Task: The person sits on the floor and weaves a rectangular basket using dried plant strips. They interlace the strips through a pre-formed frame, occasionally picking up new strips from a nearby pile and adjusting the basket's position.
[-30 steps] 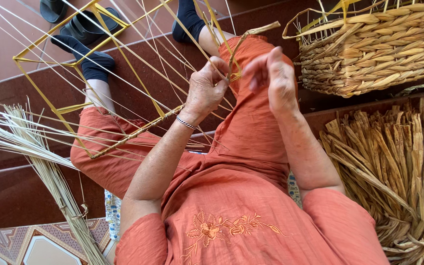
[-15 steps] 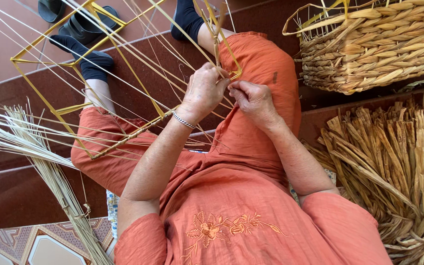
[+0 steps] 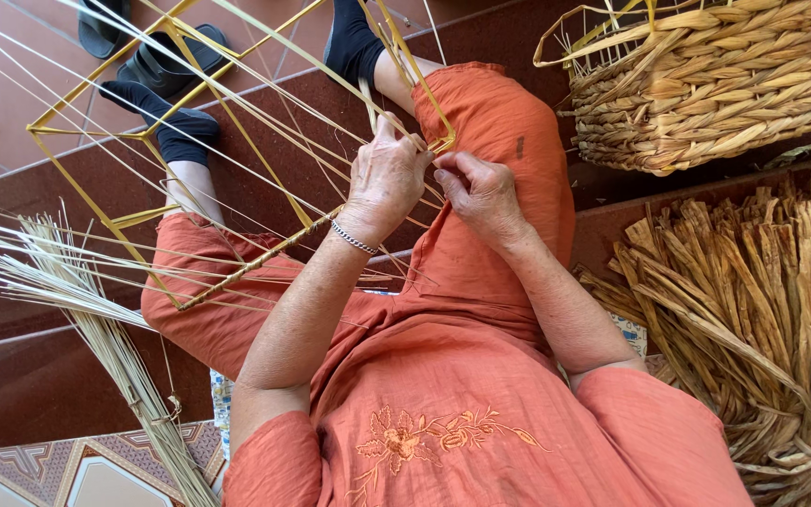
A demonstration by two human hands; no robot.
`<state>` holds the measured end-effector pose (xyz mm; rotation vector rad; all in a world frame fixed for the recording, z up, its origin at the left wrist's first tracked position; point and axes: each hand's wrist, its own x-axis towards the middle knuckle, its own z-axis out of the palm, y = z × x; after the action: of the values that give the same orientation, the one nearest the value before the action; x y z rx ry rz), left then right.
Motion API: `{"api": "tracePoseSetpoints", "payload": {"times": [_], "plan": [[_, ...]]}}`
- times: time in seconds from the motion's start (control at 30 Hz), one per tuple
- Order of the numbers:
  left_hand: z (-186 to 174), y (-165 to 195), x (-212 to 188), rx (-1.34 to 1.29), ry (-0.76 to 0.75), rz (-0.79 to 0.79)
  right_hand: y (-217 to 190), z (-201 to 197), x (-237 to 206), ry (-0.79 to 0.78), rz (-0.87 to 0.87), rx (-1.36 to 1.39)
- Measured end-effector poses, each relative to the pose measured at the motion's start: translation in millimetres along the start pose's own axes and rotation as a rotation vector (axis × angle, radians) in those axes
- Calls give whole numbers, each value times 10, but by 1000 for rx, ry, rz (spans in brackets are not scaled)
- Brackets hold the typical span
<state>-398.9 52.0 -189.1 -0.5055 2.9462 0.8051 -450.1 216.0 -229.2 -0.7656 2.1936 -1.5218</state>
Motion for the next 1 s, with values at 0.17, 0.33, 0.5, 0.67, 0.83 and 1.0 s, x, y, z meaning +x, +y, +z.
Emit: {"api": "tracePoseSetpoints", "payload": {"times": [0.17, 0.33, 0.5, 0.67, 0.83, 1.0], "plan": [[62, -41, 56, -82, -37, 19, 36, 46, -3, 14, 21, -3], [-40, -47, 103, -569, -115, -214, 35, 65, -71, 127, -184, -10], [-26, -109, 102, -768, -203, -337, 5, 87, -75, 156, -178, -148], [81, -92, 70, -562, -48, -22, -32, 53, -26, 252, -421, -366], [-21, 29, -77, -686, -139, -238, -113, -121, -49, 54, 168, 11], [-37, 31, -64, -609, -48, 12, -188, -497, 99, -17, 165, 530]]}}
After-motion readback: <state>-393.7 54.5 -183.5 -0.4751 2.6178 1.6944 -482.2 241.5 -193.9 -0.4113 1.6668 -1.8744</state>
